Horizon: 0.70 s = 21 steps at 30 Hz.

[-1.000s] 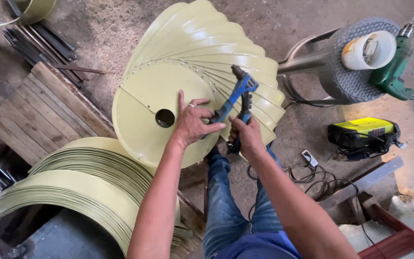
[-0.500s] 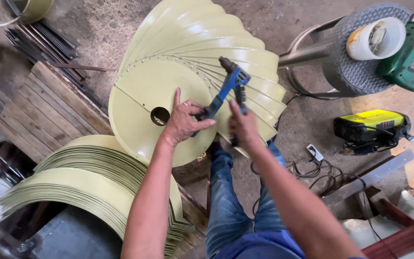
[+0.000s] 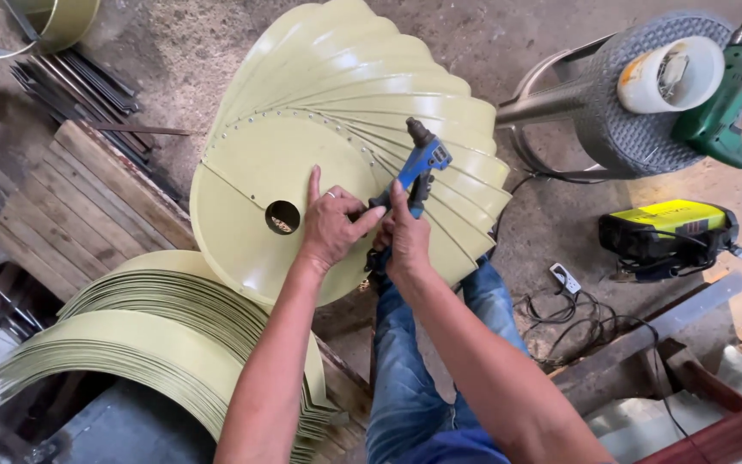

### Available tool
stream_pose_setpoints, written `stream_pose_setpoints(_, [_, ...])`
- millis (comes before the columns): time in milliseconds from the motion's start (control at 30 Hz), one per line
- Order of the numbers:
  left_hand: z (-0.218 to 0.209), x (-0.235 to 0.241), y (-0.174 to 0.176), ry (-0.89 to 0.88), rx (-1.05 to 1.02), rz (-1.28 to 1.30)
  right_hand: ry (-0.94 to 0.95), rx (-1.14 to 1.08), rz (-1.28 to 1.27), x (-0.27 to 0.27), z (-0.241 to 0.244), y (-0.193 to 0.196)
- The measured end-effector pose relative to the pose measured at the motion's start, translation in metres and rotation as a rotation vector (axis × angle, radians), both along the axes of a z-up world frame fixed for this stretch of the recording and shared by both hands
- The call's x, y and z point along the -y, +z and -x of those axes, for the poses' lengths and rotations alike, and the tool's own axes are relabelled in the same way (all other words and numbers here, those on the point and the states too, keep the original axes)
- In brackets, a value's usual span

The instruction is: Drilling holes and installing rivets to assemble curved metal sheets into a fan housing.

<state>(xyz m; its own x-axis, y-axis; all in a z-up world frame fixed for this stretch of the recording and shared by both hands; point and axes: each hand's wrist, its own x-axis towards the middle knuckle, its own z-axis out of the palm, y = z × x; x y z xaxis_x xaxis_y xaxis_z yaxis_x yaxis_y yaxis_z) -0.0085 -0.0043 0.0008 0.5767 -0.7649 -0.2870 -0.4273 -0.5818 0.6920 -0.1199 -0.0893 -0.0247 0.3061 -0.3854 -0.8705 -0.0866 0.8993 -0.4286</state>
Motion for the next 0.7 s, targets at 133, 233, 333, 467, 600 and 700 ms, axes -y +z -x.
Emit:
stream_pose_setpoints(133, [0.0,0.0,-0.01,0.0,0.07,0.016,-0.027,-0.03,-0.019,-0.003,-0.003,-0.007])
stream_pose_setpoints(233, [0.002,-0.002,-0.013,0.0,0.1,0.0,-0.005,-0.008,0.04,0.005,-0.009,0.007])
stream_pose_setpoints(333, [0.006,0.002,-0.011,0.026,0.098,0.05,0.066,0.0,0.145,0.01,-0.019,0.022])
stream_pose_setpoints(467, [0.02,-0.006,-0.055,0.112,0.218,0.222,0.128,0.119,0.392,0.018,-0.038,0.035])
stream_pose_setpoints(600, [0.002,-0.006,-0.051,0.147,0.13,0.257,0.292,0.136,0.385,0.034,-0.045,0.026])
stream_pose_setpoints(700, [0.0,-0.004,-0.031,0.143,0.004,0.16,0.263,0.113,0.37,0.042,-0.045,0.013])
